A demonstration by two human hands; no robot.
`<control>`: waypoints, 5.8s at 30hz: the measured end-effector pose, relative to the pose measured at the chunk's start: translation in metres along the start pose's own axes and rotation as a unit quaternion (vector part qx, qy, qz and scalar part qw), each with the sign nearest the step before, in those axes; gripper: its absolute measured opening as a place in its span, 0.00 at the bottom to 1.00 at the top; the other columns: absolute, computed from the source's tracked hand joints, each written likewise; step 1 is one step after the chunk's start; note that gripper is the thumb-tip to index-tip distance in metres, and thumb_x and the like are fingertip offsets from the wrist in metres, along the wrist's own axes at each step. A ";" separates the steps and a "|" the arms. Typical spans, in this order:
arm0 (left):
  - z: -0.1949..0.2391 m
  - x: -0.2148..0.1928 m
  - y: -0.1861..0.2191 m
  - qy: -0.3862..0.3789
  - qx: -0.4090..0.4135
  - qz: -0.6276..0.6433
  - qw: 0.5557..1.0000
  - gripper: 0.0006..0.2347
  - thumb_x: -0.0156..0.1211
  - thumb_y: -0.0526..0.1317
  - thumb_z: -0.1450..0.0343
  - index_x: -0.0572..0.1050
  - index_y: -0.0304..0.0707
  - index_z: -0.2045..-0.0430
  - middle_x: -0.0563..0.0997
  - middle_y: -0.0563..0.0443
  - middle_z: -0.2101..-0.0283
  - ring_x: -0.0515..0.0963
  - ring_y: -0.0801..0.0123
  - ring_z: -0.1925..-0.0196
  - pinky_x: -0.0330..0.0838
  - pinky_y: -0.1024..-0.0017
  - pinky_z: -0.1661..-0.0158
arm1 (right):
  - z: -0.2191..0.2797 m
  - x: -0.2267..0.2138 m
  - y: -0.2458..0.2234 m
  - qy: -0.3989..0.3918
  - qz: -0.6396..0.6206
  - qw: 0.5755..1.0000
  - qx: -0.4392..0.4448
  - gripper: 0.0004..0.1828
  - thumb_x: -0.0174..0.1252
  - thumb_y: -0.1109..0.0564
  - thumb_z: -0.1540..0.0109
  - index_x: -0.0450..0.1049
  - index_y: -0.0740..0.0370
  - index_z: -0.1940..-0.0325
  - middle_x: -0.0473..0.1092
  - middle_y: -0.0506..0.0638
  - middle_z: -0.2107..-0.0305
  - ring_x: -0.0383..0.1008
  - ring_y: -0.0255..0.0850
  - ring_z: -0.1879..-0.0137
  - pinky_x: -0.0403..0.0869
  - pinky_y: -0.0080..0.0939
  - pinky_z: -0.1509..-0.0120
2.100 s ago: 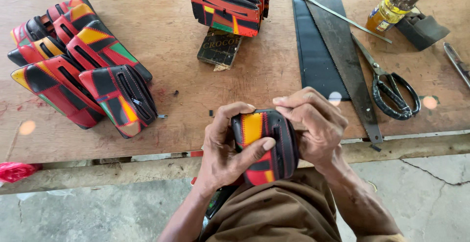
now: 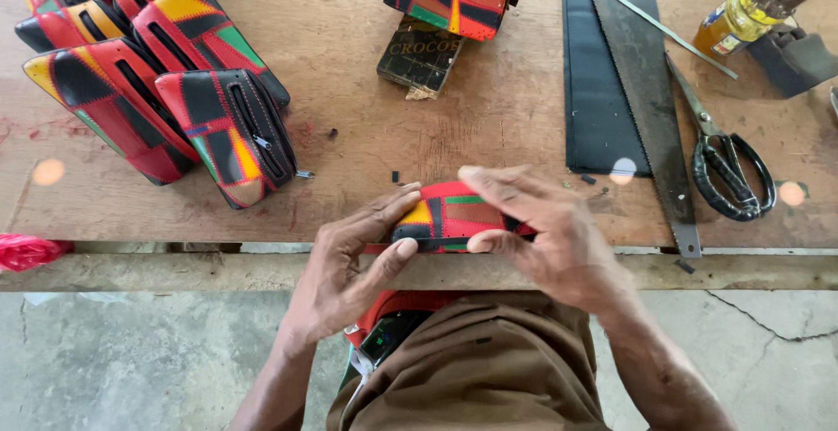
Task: The person picks up a small patterned pouch from a stack on a wooden table, opens the zipper, and inspects the interior and exterior by turning it over. The person then closes the zipper and places the pouch back with the others.
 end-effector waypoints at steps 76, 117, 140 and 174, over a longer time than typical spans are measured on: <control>-0.010 0.027 0.006 0.070 0.049 -0.077 0.993 0.24 0.72 0.36 0.36 0.74 0.33 0.45 0.76 0.38 0.41 0.84 0.54 0.48 0.80 0.66 0.50 | -0.014 -0.007 -0.018 -0.028 0.190 0.974 -0.118 0.34 0.69 0.46 0.46 0.74 0.63 0.40 0.74 0.56 0.46 0.71 0.53 0.38 0.67 0.54 0.31; -0.042 0.038 0.025 0.119 0.055 -0.158 0.979 0.07 0.70 0.36 0.31 0.83 0.33 0.64 0.86 0.45 0.63 0.84 0.57 0.59 0.77 0.65 0.56 | -0.014 -0.003 0.042 -0.013 -0.044 0.999 -0.010 0.16 0.64 0.51 0.40 0.80 0.58 0.50 0.80 0.50 0.57 0.81 0.43 0.48 0.78 0.38 0.44; -0.035 0.047 -0.017 0.113 -0.082 0.265 0.954 0.21 0.69 0.39 0.30 0.75 0.26 0.45 0.84 0.48 0.51 0.81 0.76 0.50 0.77 0.74 0.47 | 0.063 0.030 0.105 0.116 -0.525 0.839 0.082 0.12 0.60 0.60 0.32 0.76 0.71 0.47 0.77 0.55 0.60 0.78 0.42 0.57 0.79 0.43 0.52; -0.042 0.069 0.029 -0.082 0.021 0.205 0.975 0.37 0.65 0.41 0.28 0.53 0.31 0.24 0.67 0.39 0.25 0.64 0.61 0.21 0.56 0.63 0.25 | 0.070 0.012 0.088 0.075 -0.071 0.991 0.079 0.18 0.63 0.64 0.45 0.77 0.62 0.49 0.78 0.50 0.55 0.80 0.41 0.47 0.76 0.42 0.41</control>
Point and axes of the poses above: each hand's wrist, its own z-axis away from the middle knuckle, its own x-axis out of the palm, y = z × x, the point moved 10 cm from there along -z, towards the middle knuckle
